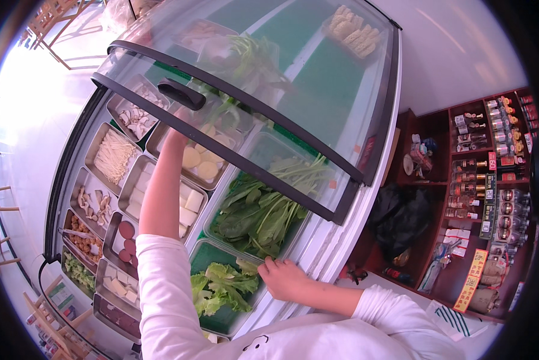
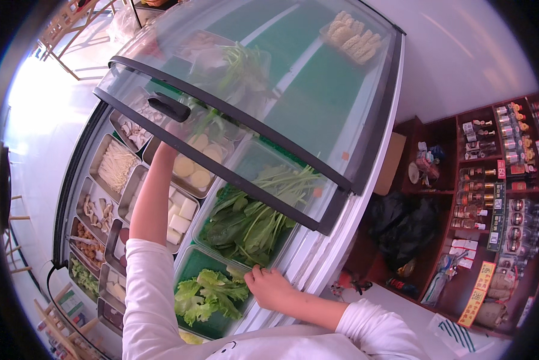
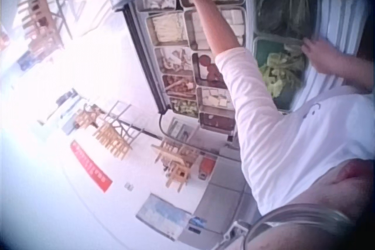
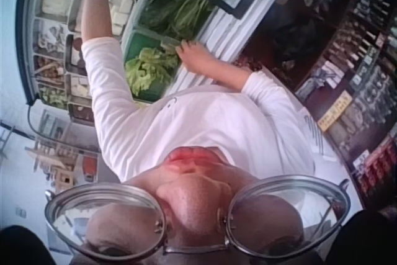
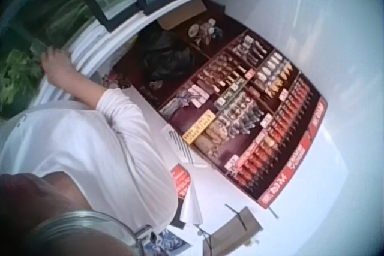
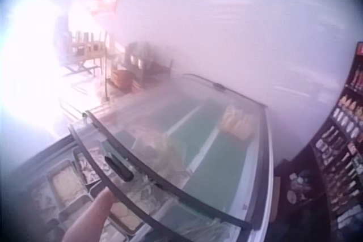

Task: The person snaps off the ends of green leafy vegetables and places them on a cutting board. They then walk to a display case, place the vegetables inside, and later retrieve plastic bags from a refrigerator.

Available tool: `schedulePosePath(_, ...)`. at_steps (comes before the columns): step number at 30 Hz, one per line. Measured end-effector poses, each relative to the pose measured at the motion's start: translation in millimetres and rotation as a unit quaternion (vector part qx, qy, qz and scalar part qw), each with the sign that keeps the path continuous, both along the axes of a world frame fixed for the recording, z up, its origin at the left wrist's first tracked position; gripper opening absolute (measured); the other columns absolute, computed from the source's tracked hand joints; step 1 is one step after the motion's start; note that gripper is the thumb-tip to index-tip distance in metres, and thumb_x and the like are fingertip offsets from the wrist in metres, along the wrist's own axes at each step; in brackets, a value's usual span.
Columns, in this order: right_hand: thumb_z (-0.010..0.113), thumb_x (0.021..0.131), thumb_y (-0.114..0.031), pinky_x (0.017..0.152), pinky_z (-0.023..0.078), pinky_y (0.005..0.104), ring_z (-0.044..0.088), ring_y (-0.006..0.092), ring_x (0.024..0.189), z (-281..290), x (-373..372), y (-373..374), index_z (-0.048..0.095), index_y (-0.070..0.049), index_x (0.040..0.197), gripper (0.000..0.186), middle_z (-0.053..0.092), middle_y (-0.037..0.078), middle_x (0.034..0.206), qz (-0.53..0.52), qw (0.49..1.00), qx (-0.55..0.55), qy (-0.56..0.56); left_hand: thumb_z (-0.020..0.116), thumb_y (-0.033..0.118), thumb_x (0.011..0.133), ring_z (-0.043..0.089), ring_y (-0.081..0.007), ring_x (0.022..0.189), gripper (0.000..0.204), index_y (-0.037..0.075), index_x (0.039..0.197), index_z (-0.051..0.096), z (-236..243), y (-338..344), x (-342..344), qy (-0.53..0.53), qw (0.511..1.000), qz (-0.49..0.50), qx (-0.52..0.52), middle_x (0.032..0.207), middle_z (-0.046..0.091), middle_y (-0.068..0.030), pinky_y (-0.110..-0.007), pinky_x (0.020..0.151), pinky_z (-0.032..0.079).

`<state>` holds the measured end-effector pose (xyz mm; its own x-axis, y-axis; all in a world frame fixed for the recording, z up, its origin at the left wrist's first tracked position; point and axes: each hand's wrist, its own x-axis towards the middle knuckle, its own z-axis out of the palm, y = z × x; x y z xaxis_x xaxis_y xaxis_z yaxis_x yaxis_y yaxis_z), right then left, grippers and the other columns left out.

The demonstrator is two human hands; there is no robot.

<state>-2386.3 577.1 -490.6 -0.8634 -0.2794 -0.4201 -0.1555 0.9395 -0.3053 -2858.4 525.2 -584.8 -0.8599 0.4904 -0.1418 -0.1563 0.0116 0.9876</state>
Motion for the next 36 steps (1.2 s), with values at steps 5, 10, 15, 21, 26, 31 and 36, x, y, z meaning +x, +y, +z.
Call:
schedulePosePath(5,0.063,0.068,-0.017,0.071,0.048,0.0388,0.061,0.0297,0.085,-2,5,-1,0.041,0.003,0.116,0.056,0.052,0.025,0.107,-0.036,0.999,0.003,0.030,0.054,0.008,0.084,0.056,-0.0171,0.086,0.042,0.002,0.124,0.045,14,64,37,0.137,0.988,-0.075,-0.003,0.096,0.057,-0.0070,-0.031,0.074,0.046)
schedulePosePath(10,0.062,0.068,-0.012,0.071,0.048,0.0388,0.061,0.0301,0.086,4,-4,1,0.038,0.003,0.119,0.058,0.052,0.029,0.108,-0.019,0.999,-0.023,0.018,0.059,0.013,0.081,0.059,-0.0201,0.080,0.023,0.004,0.103,0.059,-21,116,9,-0.070,0.978,-0.082,0.176,0.089,0.060,-0.0075,-0.033,0.065,0.048)
schedulePosePath(15,0.061,0.067,-0.007,0.069,0.046,0.0395,0.060,0.0305,0.086,3,1,2,0.037,0.003,0.120,0.059,0.053,0.027,0.104,-0.048,0.998,-0.041,-0.002,0.063,0.018,0.078,0.060,-0.0188,0.073,0.016,0.010,0.093,0.062,0,156,60,-0.292,0.927,-0.154,0.177,0.083,0.063,-0.0047,-0.030,0.064,0.047)
schedulePosePath(21,0.060,0.070,-0.013,0.059,0.044,0.0357,0.058,0.0262,0.073,-3,8,-1,0.043,0.002,0.113,0.049,0.054,0.016,0.086,-0.024,0.998,-0.002,0.066,0.062,0.027,0.079,0.058,-0.0264,0.087,0.031,0.004,0.100,0.060,-23,166,61,0.237,0.946,-0.174,-0.133,0.092,0.062,-0.0107,-0.041,0.081,0.045)
schedulePosePath(26,0.058,0.069,-0.008,0.066,0.045,0.0393,0.057,0.0291,0.081,3,10,-3,0.042,0.003,0.112,0.046,0.053,0.017,0.090,-0.046,0.997,-0.014,0.055,0.059,0.028,0.079,0.047,-0.0404,0.101,0.036,-0.001,0.100,0.057,-28,122,89,0.391,0.907,-0.027,-0.153,0.103,0.055,-0.0243,-0.044,0.089,0.039)
schedulePosePath(31,0.056,0.072,-0.010,0.064,0.047,0.0410,0.055,0.0305,0.075,2,4,0,0.049,0.000,0.098,0.028,0.053,0.015,0.086,-0.076,0.973,-0.094,0.198,0.062,0.024,0.075,0.040,-0.0447,0.110,0.043,-0.004,0.106,0.053,5,6,153,0.357,0.890,-0.048,-0.279,0.118,0.043,-0.0292,-0.047,0.093,0.036)
schedulePosePath(36,0.056,0.073,-0.004,0.063,0.044,0.0376,0.051,0.0277,0.069,52,-52,24,0.052,-0.004,0.075,0.005,0.050,0.011,0.074,-0.062,0.893,-0.255,0.365,0.059,0.019,0.076,0.030,-0.0434,0.125,0.057,0.001,0.126,0.038,82,-120,277,0.363,0.853,0.013,-0.375,0.133,0.028,-0.0284,-0.046,0.101,0.032)
